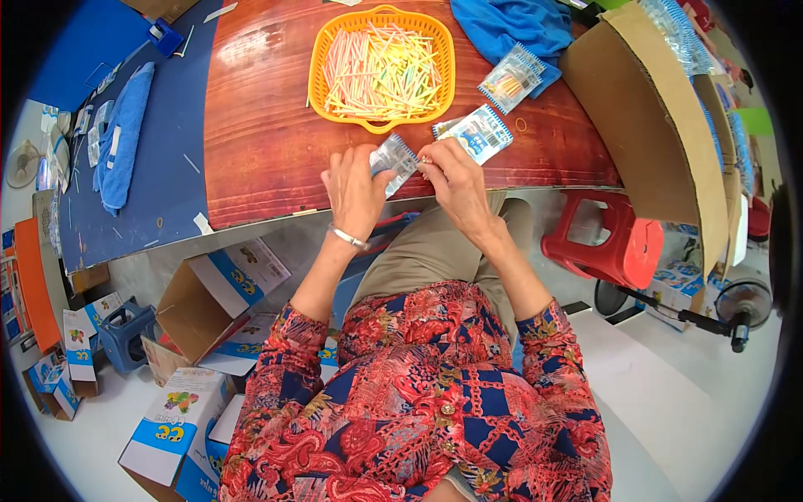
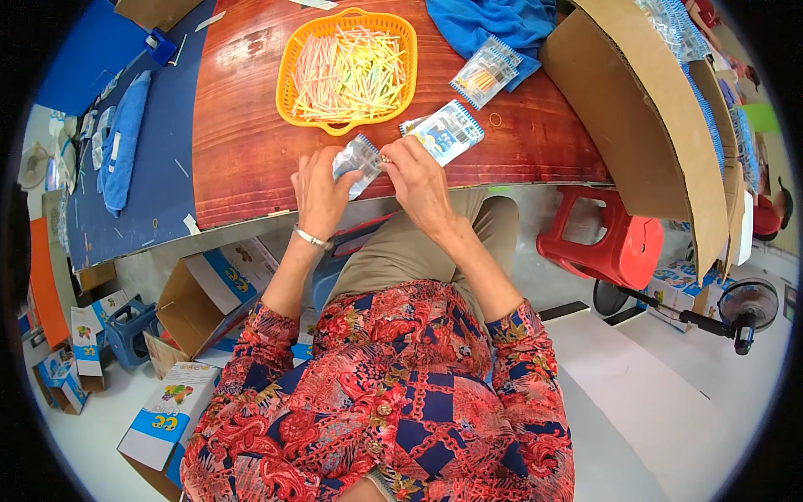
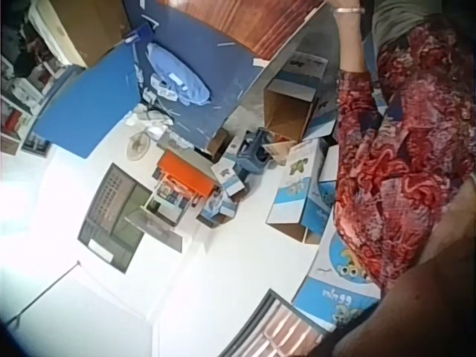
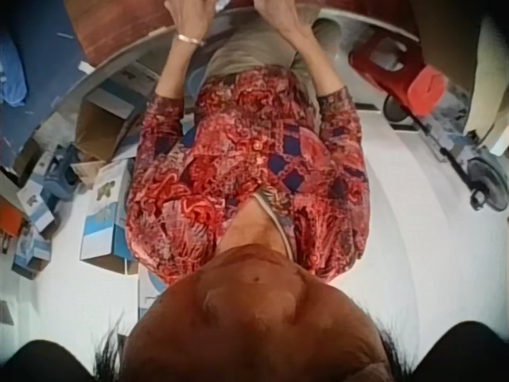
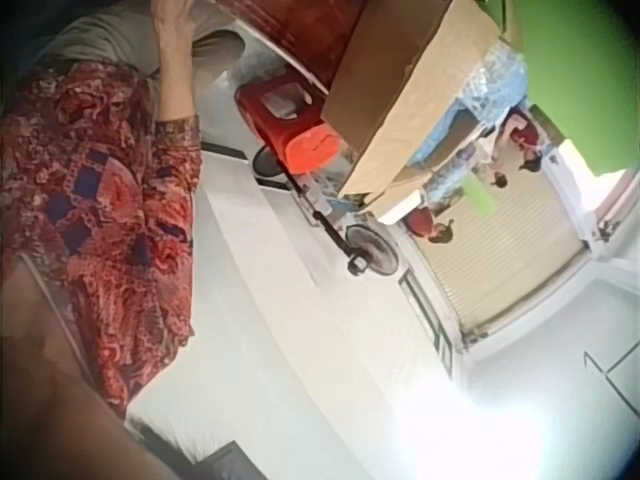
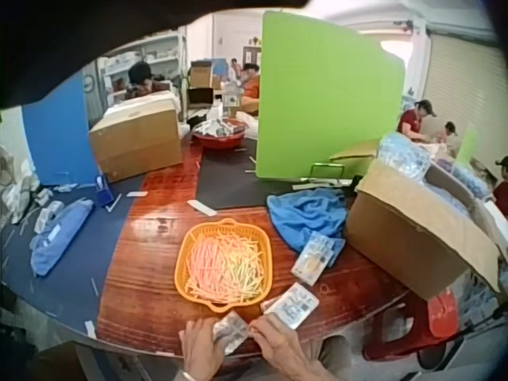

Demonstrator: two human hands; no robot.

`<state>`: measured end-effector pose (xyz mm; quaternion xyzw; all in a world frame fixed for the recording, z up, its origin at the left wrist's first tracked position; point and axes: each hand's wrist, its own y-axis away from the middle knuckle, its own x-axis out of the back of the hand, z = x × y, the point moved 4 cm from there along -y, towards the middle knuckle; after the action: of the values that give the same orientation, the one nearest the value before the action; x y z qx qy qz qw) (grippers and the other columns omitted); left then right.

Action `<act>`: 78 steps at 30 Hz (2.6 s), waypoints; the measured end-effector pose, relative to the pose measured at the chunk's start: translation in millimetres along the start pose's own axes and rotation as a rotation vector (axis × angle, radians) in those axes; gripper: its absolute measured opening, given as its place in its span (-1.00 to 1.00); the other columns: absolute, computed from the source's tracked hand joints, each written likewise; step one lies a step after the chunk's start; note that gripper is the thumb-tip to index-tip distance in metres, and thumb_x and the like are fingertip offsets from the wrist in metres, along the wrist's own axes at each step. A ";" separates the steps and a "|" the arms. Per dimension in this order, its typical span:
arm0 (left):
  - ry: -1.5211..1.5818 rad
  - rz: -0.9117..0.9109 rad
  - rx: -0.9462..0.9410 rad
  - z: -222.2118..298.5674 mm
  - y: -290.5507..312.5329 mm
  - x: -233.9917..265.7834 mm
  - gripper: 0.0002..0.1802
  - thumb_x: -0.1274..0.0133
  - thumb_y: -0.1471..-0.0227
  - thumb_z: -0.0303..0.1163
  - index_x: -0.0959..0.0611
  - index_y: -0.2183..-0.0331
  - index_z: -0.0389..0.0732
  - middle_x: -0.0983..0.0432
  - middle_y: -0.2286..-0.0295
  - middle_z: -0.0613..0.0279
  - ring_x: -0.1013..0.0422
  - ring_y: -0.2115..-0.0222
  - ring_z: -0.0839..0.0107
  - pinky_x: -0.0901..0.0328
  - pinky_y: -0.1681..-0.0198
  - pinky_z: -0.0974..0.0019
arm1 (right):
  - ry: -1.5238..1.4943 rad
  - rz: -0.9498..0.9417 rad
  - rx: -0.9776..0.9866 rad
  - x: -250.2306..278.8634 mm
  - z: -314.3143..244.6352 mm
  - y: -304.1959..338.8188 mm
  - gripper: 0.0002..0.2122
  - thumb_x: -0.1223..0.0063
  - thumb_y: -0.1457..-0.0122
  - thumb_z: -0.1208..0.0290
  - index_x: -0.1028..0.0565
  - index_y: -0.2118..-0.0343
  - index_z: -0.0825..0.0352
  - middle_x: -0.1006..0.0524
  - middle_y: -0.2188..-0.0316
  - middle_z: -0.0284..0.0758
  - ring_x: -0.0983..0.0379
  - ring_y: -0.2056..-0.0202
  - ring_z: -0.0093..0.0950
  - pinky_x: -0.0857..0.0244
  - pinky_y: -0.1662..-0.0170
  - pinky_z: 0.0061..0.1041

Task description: Packaging small items into individual plastic bags and then placing them into a larger cardboard box for shipment.

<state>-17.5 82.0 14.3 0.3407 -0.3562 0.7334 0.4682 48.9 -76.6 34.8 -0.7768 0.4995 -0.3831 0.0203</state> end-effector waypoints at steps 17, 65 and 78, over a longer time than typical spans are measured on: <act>0.999 -0.244 0.304 -1.4 5.1 -0.5 -0.76 -0.05 -0.22 -0.32 -0.64 0.28 -0.33 -0.48 0.54 0.48 -0.29 0.54 0.75 -0.22 0.51 0.53 | -0.265 0.348 -0.081 42.7 -26.0 -26.8 -0.88 -0.15 -0.09 0.69 -0.54 0.30 0.44 -0.51 0.38 -0.32 -0.42 0.36 -0.57 -0.32 0.30 -0.60; 1.449 -0.290 0.255 12.6 -8.4 -3.6 -0.73 -0.03 -0.24 -0.36 -0.60 0.10 -0.30 -0.57 0.27 0.36 -0.44 0.27 0.61 -0.35 0.15 0.46 | -0.073 -0.074 0.087 39.1 -56.1 -34.2 -0.77 -0.20 -0.09 0.44 -0.53 0.23 0.45 -0.54 0.29 -0.24 -0.45 0.28 -0.35 -0.30 0.18 -0.41; 1.165 -0.113 0.206 29.2 -1.4 -11.4 -0.80 -0.05 -0.20 -0.41 -0.62 0.19 -0.31 -0.56 0.31 0.30 -0.47 0.31 0.54 -0.38 0.27 0.40 | -0.110 0.139 -0.123 66.5 -13.1 -34.8 -0.94 -0.15 -0.10 0.60 -0.56 0.37 0.46 -0.55 0.47 -0.32 -0.47 0.40 -0.53 -0.33 0.27 -0.55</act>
<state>-7.5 52.8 20.1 -0.0559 0.0510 0.8044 0.5893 81.1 -107.2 96.7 -0.7598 0.5730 -0.3060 0.0265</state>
